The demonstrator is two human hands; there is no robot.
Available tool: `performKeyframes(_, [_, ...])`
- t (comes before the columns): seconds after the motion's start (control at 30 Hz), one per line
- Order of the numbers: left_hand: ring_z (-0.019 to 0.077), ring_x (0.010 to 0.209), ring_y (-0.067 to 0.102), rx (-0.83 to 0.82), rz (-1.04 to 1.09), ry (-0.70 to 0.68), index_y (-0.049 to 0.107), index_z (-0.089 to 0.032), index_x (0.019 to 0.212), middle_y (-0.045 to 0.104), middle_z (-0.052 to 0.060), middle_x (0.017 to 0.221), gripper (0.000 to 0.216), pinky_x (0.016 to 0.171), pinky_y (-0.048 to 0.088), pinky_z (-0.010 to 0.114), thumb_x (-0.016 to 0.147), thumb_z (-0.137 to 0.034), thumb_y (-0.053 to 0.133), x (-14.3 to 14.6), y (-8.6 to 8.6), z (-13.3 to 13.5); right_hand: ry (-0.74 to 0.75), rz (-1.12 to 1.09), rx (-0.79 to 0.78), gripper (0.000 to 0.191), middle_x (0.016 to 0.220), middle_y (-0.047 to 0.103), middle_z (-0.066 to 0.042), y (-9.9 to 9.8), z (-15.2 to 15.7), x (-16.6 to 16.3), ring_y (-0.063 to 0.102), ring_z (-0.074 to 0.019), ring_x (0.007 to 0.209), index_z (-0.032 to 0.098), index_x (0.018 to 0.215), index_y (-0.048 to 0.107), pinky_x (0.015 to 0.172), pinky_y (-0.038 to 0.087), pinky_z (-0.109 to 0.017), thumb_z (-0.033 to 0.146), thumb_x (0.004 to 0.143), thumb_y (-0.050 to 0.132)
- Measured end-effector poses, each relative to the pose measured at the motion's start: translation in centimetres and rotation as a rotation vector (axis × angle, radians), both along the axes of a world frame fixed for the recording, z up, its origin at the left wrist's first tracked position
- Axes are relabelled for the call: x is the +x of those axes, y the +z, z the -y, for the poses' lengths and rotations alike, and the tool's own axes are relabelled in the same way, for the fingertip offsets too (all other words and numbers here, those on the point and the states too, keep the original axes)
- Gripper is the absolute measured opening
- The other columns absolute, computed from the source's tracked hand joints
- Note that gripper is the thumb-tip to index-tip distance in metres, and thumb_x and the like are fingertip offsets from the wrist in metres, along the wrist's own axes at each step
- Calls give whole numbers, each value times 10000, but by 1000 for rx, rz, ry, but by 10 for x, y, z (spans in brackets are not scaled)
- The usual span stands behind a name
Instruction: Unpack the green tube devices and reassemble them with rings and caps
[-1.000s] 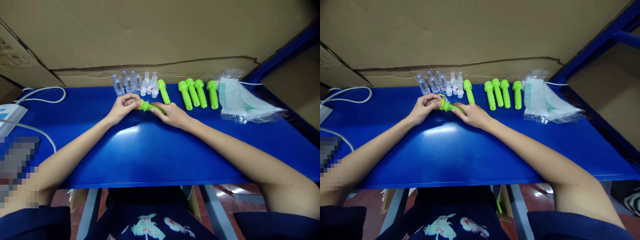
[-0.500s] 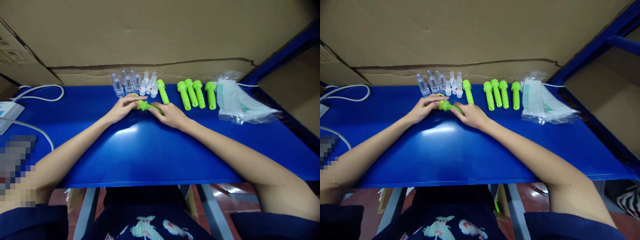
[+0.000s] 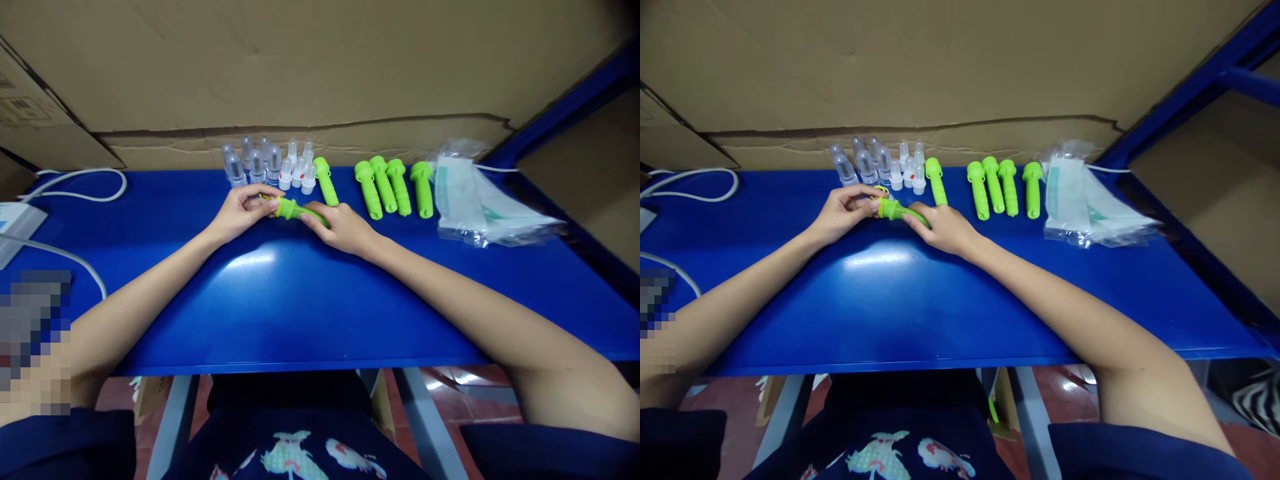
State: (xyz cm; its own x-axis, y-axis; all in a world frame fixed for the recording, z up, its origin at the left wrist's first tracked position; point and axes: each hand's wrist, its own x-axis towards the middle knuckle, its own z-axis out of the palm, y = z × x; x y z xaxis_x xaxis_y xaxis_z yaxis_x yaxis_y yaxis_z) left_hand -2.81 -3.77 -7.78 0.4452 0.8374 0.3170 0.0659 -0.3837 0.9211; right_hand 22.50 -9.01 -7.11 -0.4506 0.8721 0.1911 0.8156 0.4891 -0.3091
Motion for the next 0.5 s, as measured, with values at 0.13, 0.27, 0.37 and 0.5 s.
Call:
performKeyframes(0.13, [160, 812, 764, -25, 16, -4, 801, -160, 1079, 806, 93, 1087, 576, 828, 666, 294, 757, -630, 886, 0, 1, 0, -6, 4, 0, 519, 1021, 800, -130, 1, 1, -1, 750, -268, 835, 143, 1315, 708, 684, 429, -313, 489, 1115, 376])
performKeyframes(0.27, [172, 794, 773, -42, 63, 32, 772, -159, 1112, 802, 78, 1005, 615, 815, 684, 310, 716, -601, 931, 0, -1, -1, -13, 20, -3, 516, 969, 792, -123, 2, 1, -2, 734, -249, 795, 139, 1313, 698, 674, 421, -304, 485, 1121, 368])
performKeyframes(0.37, [178, 777, 778, -44, 78, 38, 758, -144, 1014, 801, 84, 993, 591, 826, 695, 329, 695, -605, 943, 0, -2, -2, -29, 41, -7, 509, 952, 788, -120, 4, 2, -3, 727, -245, 782, 138, 1316, 690, 667, 420, -301, 485, 1124, 371])
performKeyframes(0.5, [195, 852, 789, -46, 53, 42, 767, -142, 1022, 805, 91, 1002, 600, 883, 688, 331, 693, -612, 942, 0, -1, 0, -35, 73, 9, 505, 985, 796, -125, 3, 3, -2, 740, -255, 797, 138, 1355, 679, 665, 429, -308, 473, 1125, 379])
